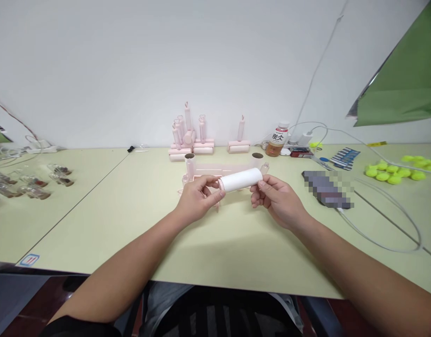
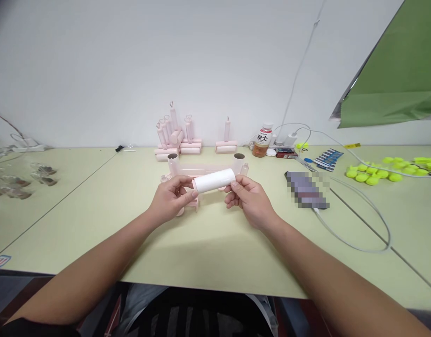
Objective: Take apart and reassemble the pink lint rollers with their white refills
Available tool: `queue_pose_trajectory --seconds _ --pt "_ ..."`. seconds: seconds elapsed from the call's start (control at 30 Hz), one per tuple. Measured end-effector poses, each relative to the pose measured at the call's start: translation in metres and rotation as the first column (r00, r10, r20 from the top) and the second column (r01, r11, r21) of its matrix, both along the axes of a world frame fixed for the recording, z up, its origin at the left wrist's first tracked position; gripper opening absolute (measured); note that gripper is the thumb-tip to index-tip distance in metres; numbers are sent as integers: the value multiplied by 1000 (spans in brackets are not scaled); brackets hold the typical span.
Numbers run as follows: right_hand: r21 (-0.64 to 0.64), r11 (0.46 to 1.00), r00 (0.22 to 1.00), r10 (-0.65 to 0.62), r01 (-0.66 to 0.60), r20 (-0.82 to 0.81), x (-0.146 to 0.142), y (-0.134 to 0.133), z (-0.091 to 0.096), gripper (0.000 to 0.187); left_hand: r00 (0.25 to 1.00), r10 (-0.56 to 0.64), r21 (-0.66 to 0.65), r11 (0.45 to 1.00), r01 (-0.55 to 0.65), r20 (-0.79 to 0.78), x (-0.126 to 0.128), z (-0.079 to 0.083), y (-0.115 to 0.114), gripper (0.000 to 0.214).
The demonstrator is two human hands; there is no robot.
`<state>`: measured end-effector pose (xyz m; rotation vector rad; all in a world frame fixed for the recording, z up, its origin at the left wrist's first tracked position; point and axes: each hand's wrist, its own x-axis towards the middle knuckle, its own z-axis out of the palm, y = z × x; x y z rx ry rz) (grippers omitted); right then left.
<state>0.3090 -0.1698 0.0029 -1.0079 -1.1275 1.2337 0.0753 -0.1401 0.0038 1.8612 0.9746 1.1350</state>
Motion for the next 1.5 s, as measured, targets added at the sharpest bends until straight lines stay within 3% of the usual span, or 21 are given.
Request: queue_pose_trajectory --seconds 0.3,0.7,0.83,0.97,1.17,1.3,1.37,1.43,1.5 --pt "-8 1000 999 15 -15 44 1 0 1 35 1000 3 32 999 -3 -22 0 1 0 42" --pt "-18 999 996 45 -44 83 2 0 2 37 996 -38 -117 992 47 82 1 -1 -1 46" --pt "-42 999 995 25 -22 96 1 1 -1 39 997 -17 -85 996 24 74 2 -4 1 41" --pt "-73 996 994 51 -44 96 -9 -2 -6 41 998 -62 -3 998 62 -22 6 -10 -4 36" --pt "-208 950 973 222 -231 -64 -27 -17 -6 80 927 -187 121 964 237 -324 16 -16 -22 34" --pt "-262 924 959 251 -278 -131 -26 -17 -5 57 861 -223 101 949 299 -457 6 -2 -18 38" --pt "-259 932 964 221 -253 -147 -23 -14 -5 48 840 -182 73 965 254 -510 -5 11 -10 32" --pt "-250 944 973 185 -214 -134 -21 -12 -6 47 809 -70 64 989 132 -583 -18 23 -1 23" --pt "-241 954 983 158 -178 -98 -21 -11 -6 48 724 2 48 998 44 -690 -27 30 5 24"
